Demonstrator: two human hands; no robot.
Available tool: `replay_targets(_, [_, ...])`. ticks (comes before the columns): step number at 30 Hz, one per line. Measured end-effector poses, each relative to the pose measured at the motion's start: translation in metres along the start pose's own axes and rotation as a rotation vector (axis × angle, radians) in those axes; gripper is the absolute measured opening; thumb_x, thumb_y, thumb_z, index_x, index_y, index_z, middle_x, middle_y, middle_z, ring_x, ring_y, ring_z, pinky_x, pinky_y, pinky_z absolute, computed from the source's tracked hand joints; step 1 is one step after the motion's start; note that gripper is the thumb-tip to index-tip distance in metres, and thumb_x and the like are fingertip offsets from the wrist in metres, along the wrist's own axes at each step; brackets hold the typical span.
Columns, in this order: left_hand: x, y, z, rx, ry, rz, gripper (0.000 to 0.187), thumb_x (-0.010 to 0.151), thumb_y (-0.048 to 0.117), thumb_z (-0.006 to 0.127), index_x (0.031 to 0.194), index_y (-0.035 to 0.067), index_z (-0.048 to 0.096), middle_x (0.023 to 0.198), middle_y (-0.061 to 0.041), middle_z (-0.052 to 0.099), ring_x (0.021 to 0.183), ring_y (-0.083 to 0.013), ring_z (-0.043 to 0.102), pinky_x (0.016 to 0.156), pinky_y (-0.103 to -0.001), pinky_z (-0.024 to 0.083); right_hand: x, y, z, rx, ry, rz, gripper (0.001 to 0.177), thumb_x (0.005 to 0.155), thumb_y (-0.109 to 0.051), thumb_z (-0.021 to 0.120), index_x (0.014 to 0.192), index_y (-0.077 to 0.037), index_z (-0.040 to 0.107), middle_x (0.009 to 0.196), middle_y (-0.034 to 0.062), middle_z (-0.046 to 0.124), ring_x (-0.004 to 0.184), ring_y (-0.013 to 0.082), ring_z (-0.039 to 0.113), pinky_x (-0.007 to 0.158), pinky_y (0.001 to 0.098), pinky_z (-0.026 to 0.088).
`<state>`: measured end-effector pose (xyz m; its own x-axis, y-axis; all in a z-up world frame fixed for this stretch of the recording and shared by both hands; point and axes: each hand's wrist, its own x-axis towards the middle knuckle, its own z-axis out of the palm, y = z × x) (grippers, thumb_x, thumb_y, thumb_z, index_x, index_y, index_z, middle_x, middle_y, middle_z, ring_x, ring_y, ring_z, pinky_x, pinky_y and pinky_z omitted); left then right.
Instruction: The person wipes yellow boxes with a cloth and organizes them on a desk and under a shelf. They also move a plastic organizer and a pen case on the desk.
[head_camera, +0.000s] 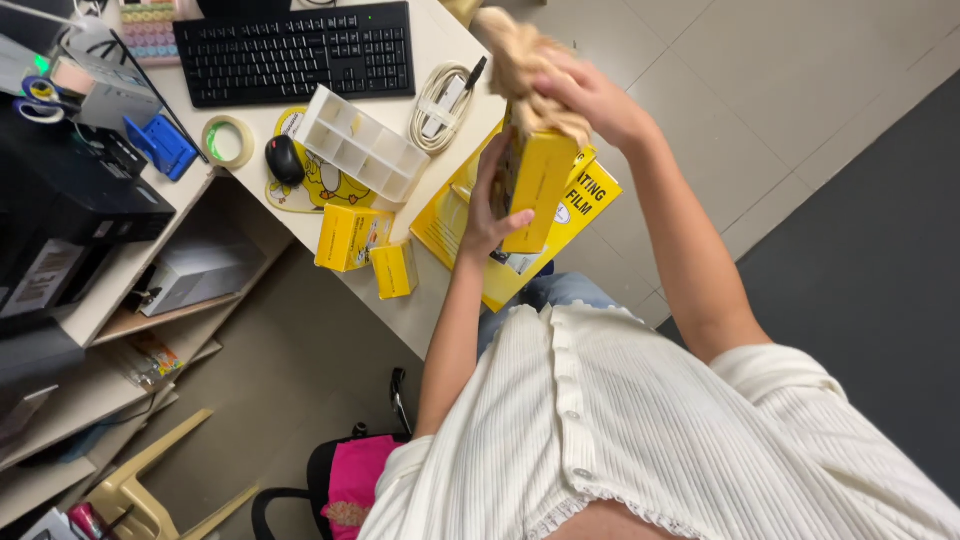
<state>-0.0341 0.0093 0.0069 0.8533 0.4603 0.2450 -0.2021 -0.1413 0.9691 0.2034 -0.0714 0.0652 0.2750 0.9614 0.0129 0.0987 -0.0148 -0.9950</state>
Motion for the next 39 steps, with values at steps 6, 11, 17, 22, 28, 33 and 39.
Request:
replay_targets(6, [-0.017,-0.042,0.024,-0.848,0.308,-0.403,0.094,0.088,0.05,0.076,0.159,0.005,0.033,0.144,-0.015,0.05,0.13,-0.03,0.053,0.109,-0.046,0.045,0.033,0.019,0.072,0.553,0.445,-0.146,0.037,0.106,-0.024,0.058,0.136,-0.003,0.059,0.128,0.0083,0.067,0.114,0.0115,0.064,0.101,0.0259,0.052])
replay_targets(11, [-0.01,-0.021,0.011,-0.814,0.326,-0.411,0.082,0.094,0.054,0.065,0.157,0.011,0.034,0.149,-0.008,0.05,0.135,-0.0242,0.052,0.112,-0.04,0.045,-0.021,0.027,0.084,0.331,0.467,-0.147,0.03,0.102,-0.013,0.063,0.132,-0.005,0.061,0.131,0.0075,0.062,0.114,0.0138,0.062,0.098,0.0282,0.052])
replay_targets(17, [0.001,-0.024,-0.004,-1.186,0.515,-0.323,0.072,0.105,0.058,0.052,0.155,0.009,0.039,0.148,-0.01,0.051,0.134,-0.0261,0.053,0.113,-0.044,0.046,-0.083,-0.015,0.106,-0.465,0.158,-0.47,0.026,0.082,-0.002,0.073,0.107,-0.005,0.071,0.135,0.0171,0.061,0.139,0.0431,0.05,0.112,0.0446,0.046])
replay_targets(22, [-0.007,-0.051,-0.016,-1.434,0.292,-0.422,0.077,0.094,0.068,0.045,0.146,0.011,0.04,0.142,-0.016,0.051,0.126,-0.0333,0.055,0.108,-0.048,0.047,-0.062,-0.036,0.111,-0.586,0.048,-0.439,0.029,0.076,-0.017,0.083,0.101,-0.007,0.073,0.124,0.0175,0.06,0.134,0.0432,0.049,0.121,0.0619,0.031])
replay_targets(28, [-0.039,-0.057,0.003,-0.905,0.374,-0.483,0.079,0.096,0.065,0.046,0.156,0.016,0.035,0.155,-0.01,0.043,0.141,-0.0266,0.046,0.117,-0.044,0.038,0.02,-0.02,0.1,-0.378,0.241,-0.314,0.06,0.093,-0.029,0.073,0.141,-0.001,0.052,0.147,0.0232,0.049,0.142,0.0406,0.042,0.12,0.0536,0.035])
replay_targets(33, [-0.046,-0.048,0.001,-1.024,0.431,-0.291,0.081,0.103,0.067,0.041,0.158,0.008,0.036,0.155,-0.014,0.044,0.143,-0.0298,0.044,0.12,-0.046,0.036,0.016,-0.013,0.101,0.071,0.294,0.174,0.046,0.102,-0.034,0.061,0.136,-0.004,0.054,0.109,0.0079,0.068,0.092,0.0195,0.065,0.083,0.0361,0.056])
replay_targets(39, [-0.011,-0.008,-0.013,-1.166,0.739,-0.177,0.082,0.094,0.067,0.039,0.156,0.015,0.034,0.158,-0.01,0.04,0.145,-0.0302,0.041,0.119,-0.05,0.034,-0.027,0.034,0.104,0.141,0.189,0.119,0.04,0.103,-0.025,0.064,0.136,-0.003,0.056,0.118,0.0049,0.068,0.103,0.0097,0.063,0.089,0.0269,0.053])
